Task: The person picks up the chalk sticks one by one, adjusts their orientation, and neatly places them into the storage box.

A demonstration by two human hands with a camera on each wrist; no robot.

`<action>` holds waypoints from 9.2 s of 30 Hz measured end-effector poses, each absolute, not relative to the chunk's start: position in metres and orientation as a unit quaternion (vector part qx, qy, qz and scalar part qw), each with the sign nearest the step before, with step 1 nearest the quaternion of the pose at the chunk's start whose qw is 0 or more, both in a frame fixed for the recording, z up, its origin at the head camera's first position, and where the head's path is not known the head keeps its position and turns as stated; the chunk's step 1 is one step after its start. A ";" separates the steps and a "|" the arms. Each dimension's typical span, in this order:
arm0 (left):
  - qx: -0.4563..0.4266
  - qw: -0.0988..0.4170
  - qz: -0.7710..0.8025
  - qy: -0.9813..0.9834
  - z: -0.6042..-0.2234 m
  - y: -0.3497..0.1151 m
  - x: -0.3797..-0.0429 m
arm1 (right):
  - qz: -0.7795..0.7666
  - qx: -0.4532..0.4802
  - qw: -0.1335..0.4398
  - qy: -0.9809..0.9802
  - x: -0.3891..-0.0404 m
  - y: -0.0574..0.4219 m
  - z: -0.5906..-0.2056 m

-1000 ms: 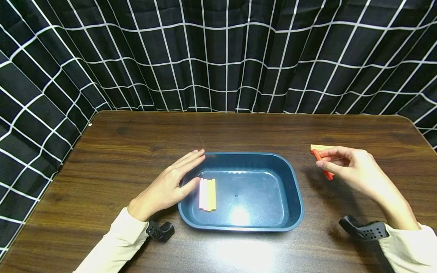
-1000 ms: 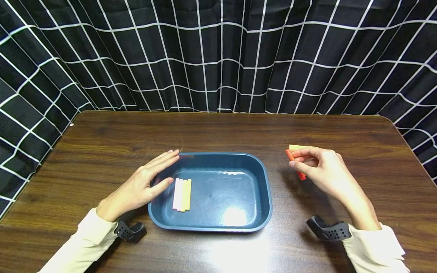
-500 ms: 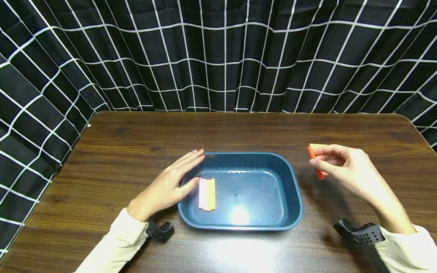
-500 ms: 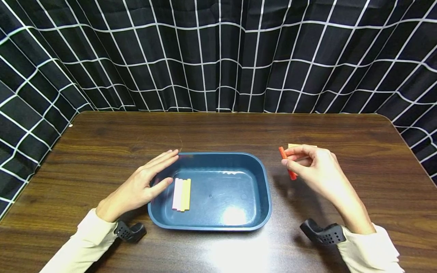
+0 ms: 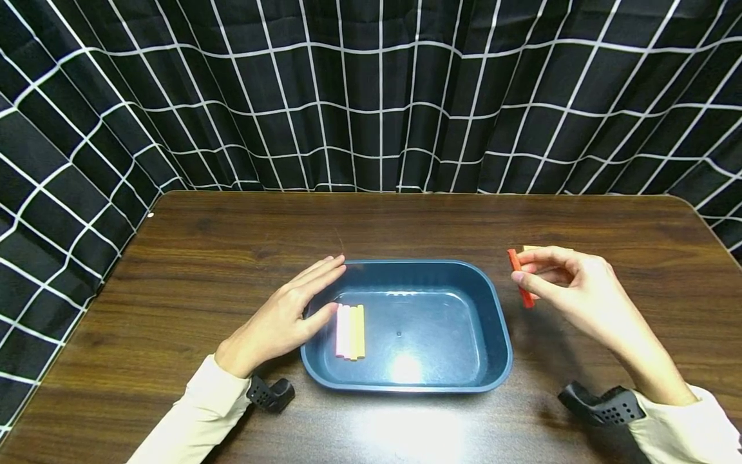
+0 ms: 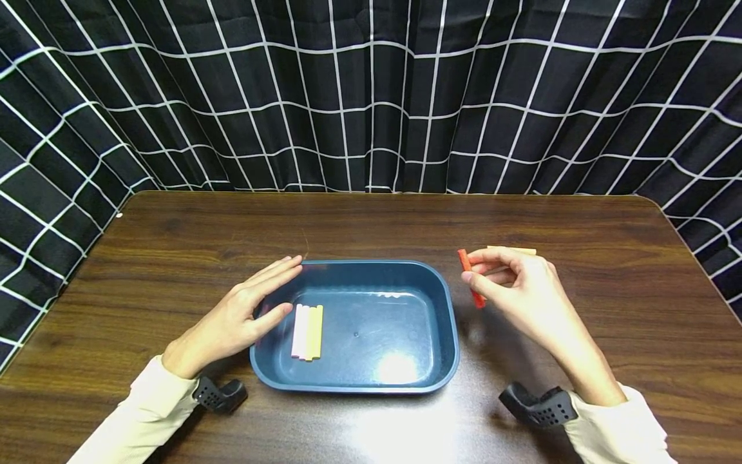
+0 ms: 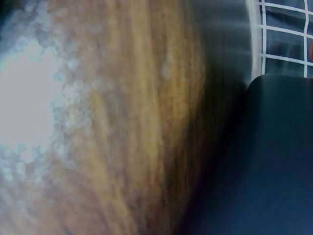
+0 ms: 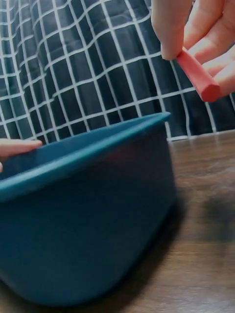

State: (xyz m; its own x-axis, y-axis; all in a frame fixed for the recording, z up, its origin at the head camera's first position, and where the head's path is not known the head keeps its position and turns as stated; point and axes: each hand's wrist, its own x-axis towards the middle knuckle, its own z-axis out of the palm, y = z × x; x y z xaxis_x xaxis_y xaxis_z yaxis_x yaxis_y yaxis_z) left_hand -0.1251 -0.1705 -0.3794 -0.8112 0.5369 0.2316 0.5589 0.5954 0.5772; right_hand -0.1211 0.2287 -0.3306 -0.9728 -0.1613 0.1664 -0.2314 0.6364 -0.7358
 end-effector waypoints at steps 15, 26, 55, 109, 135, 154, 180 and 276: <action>-0.308 0.024 -0.327 -0.893 -0.381 -0.170 -0.125 | 0.505 0.128 -0.050 -0.852 -0.119 0.200 -0.317; -0.309 0.022 -0.325 -0.893 -0.380 -0.170 -0.125 | 0.536 0.122 -0.117 -0.827 -0.118 0.174 -0.319; -0.303 0.016 -0.329 -0.894 -0.379 -0.171 -0.125 | 0.536 0.133 -0.187 -0.813 -0.127 0.120 -0.335; -0.293 0.002 -0.327 -0.899 -0.379 -0.172 -0.125 | 0.545 0.089 -0.279 -0.786 -0.128 0.072 -0.365; -0.304 0.014 -0.330 -0.894 -0.380 -0.172 -0.127 | 0.524 0.162 -0.265 -0.793 -0.132 0.092 -0.348; -0.299 0.014 -0.323 -0.898 -0.380 -0.172 -0.126 | 0.471 0.233 -0.179 -0.832 -0.133 0.131 -0.326; -0.306 0.017 -0.315 -0.898 -0.380 -0.172 -0.126 | 0.427 0.178 -0.048 -0.885 -0.153 0.198 -0.321; -0.295 0.005 -0.315 -0.902 -0.380 -0.174 -0.125 | 0.153 0.241 0.074 -0.955 -0.192 0.299 -0.386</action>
